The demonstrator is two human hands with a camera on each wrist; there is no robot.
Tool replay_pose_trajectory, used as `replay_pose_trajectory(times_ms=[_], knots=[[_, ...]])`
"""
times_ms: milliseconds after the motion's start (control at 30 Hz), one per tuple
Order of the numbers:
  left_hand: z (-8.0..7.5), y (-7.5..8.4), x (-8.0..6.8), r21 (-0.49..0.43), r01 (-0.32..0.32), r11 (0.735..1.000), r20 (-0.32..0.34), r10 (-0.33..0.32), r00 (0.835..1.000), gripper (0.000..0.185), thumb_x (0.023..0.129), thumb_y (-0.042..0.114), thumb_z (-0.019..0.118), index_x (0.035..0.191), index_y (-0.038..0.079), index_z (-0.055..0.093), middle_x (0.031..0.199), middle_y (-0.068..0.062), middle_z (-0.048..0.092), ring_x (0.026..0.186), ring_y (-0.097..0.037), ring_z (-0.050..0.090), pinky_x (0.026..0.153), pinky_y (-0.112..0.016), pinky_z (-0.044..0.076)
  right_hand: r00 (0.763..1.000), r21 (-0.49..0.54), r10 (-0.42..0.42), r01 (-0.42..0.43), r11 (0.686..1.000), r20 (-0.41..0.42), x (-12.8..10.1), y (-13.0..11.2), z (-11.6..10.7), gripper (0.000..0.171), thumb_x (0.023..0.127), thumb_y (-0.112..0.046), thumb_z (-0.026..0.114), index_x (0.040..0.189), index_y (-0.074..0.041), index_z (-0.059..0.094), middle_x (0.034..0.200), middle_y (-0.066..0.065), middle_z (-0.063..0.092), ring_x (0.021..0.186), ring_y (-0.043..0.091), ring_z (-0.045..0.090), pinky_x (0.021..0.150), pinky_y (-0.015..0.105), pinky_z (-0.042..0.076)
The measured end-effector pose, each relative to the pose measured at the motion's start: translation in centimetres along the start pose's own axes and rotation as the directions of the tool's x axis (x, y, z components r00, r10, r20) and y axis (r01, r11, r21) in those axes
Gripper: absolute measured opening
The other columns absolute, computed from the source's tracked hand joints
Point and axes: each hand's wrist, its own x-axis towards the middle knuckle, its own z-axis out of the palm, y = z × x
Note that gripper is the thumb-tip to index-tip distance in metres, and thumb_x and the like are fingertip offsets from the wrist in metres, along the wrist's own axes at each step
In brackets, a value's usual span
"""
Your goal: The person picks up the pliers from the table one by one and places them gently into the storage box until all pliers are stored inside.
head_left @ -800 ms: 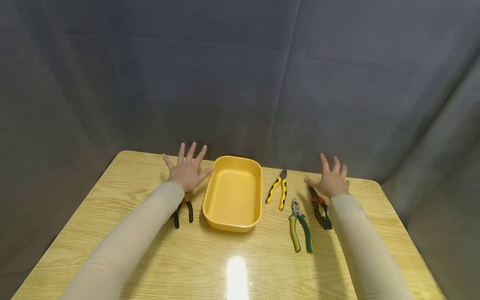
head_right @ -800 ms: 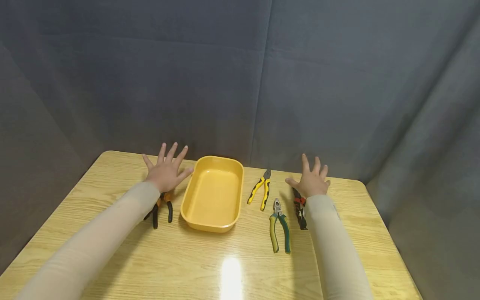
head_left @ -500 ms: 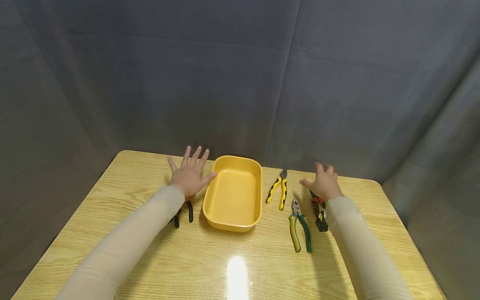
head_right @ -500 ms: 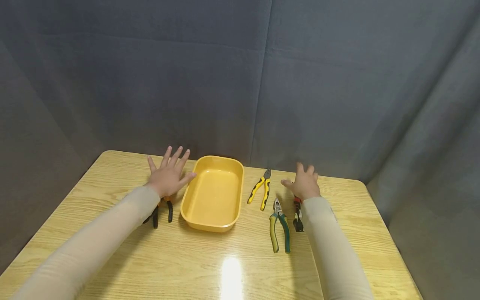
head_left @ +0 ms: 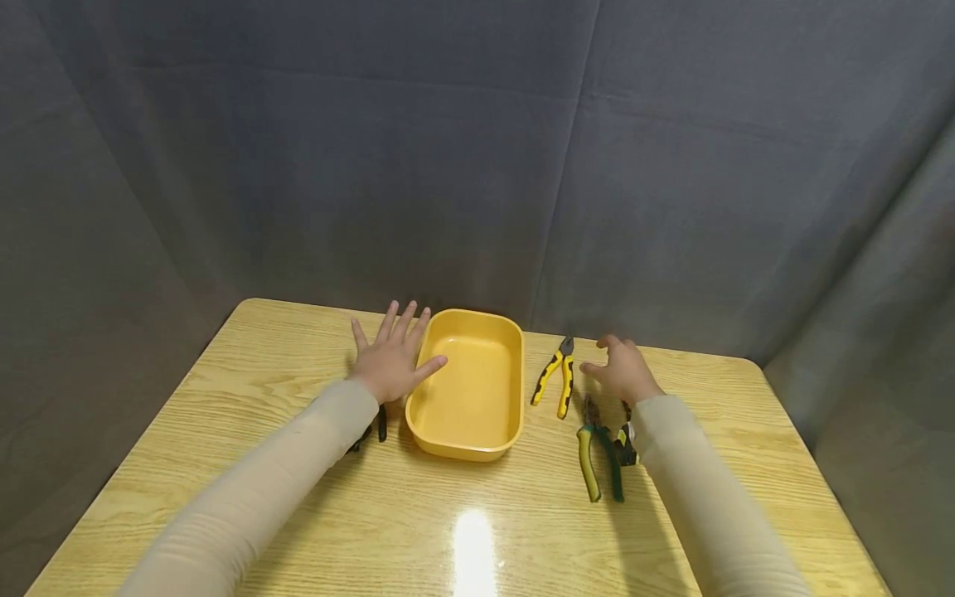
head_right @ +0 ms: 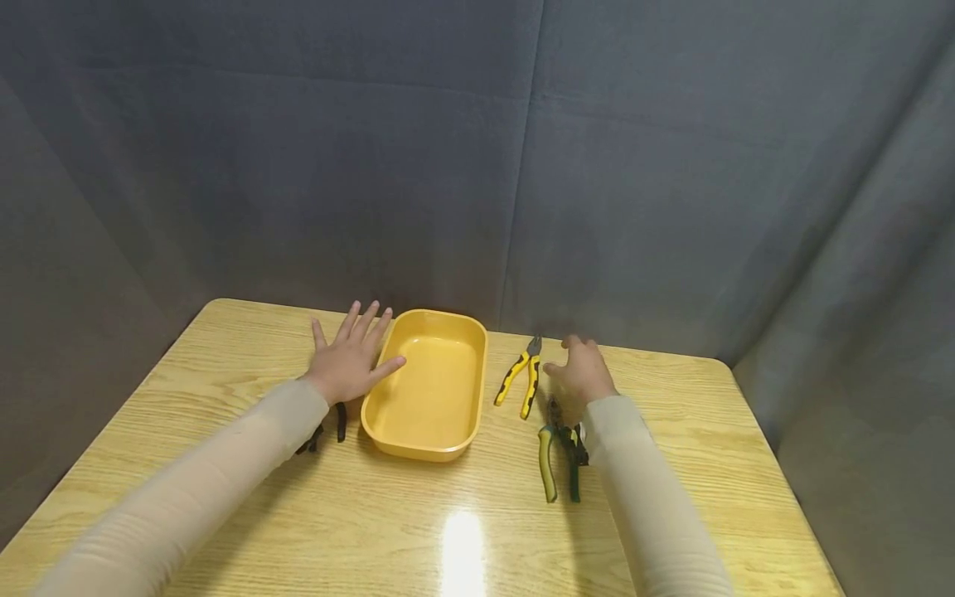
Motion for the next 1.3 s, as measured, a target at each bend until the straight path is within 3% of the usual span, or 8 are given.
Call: replay_pose_trajectory(times_ms=[267,467,933,1033,1100,1167,1267,1300], knots=[[0.1,0.6,-0.3,-0.011,-0.012,1.0,0.009,0.012,1.0,0.091,0.099,0.071,0.037,0.165,0.019,0.003,0.171,-0.008,-0.002,0.156,-0.031,-0.011,0.107,-0.077,-0.016,1.0,0.027,-0.022,0.022,0.999,0.014,0.5,-0.4,1.6,0.056,0.101,-0.024,0.063,0.14,0.012,0.044,0.133,0.036,0.052,0.122,0.048,0.052,0.098,0.058,0.047],[0.2,1.2,-0.5,-0.015,-0.023,1.0,0.034,0.023,0.999,0.091,0.099,0.073,0.034,0.165,0.018,0.004,0.171,-0.007,-0.003,0.156,-0.03,-0.009,0.109,-0.078,-0.01,1.0,-0.025,-0.02,0.021,0.999,0.015,0.6,-0.8,2.4,0.058,0.098,-0.024,0.065,0.137,0.014,0.046,0.125,0.035,0.059,0.117,0.047,0.057,0.097,0.056,0.049],[0.5,1.9,-0.6,-0.023,-0.024,0.999,0.061,0.026,0.998,0.092,0.099,0.074,0.032,0.165,0.016,0.005,0.171,-0.008,-0.001,0.156,-0.029,-0.007,0.111,-0.076,-0.007,0.997,-0.072,0.076,-0.075,0.995,0.01,0.8,-0.9,3.5,0.056,0.098,-0.024,0.066,0.134,0.015,0.05,0.129,0.034,0.058,0.117,0.047,0.059,0.098,0.055,0.049],[0.5,1.9,-0.6,-0.035,-0.025,0.999,0.063,0.028,0.998,0.092,0.099,0.073,0.033,0.165,0.015,0.005,0.171,-0.008,-0.002,0.156,-0.028,-0.009,0.112,-0.076,-0.007,0.998,-0.067,0.067,-0.067,0.995,-0.002,0.8,-1.0,3.6,0.048,0.097,-0.024,0.068,0.124,0.013,0.058,0.122,0.031,0.062,0.106,0.041,0.063,0.091,0.052,0.052],[0.6,1.9,-0.6,-0.043,-0.026,0.999,0.066,0.028,0.997,0.093,0.099,0.074,0.033,0.165,0.015,0.004,0.171,-0.008,-0.002,0.156,-0.028,-0.009,0.112,-0.075,-0.007,0.999,-0.066,0.05,-0.05,0.997,-0.004,0.9,-0.9,3.8,0.033,0.096,-0.024,0.07,0.097,0.009,0.064,0.092,0.023,0.065,0.078,0.029,0.061,0.073,0.041,0.053],[0.7,2.0,-0.5,-0.044,-0.023,0.999,0.072,0.026,0.997,0.094,0.099,0.074,0.032,0.165,0.015,0.004,0.171,-0.008,-0.002,0.156,-0.028,-0.009,0.112,-0.075,-0.008,1.0,-0.068,0.025,-0.025,0.997,-0.012,1.0,-0.9,3.9,0.036,0.095,-0.023,0.071,0.072,-0.002,0.055,0.066,0.008,0.051,0.058,0.017,0.044,0.058,0.031,0.042],[0.7,2.1,-0.4,-0.042,-0.016,0.999,0.09,0.02,0.996,0.094,0.098,0.075,0.031,0.165,0.016,0.002,0.171,-0.007,-0.003,0.156,-0.027,-0.01,0.113,-0.074,-0.008,1.0,-0.07,0.009,-0.011,0.998,-0.023,1.3,-0.9,4.1,0.05,0.094,-0.022,0.072,0.062,-0.015,0.034,0.058,-0.004,0.024,0.053,0.012,0.025,0.053,0.028,0.026],[0.7,2.1,-0.4,-0.045,-0.016,0.999,0.093,0.02,0.995,0.094,0.099,0.074,0.031,0.165,0.015,0.002,0.171,-0.008,-0.003,0.156,-0.028,-0.009,0.113,-0.074,-0.008,0.999,-0.071,0.007,-0.009,0.997,-0.031,1.3,-1.0,4.2,0.05,0.093,-0.022,0.073,0.062,-0.016,0.035,0.057,-0.004,0.025,0.053,0.012,0.027,0.053,0.027,0.027]])
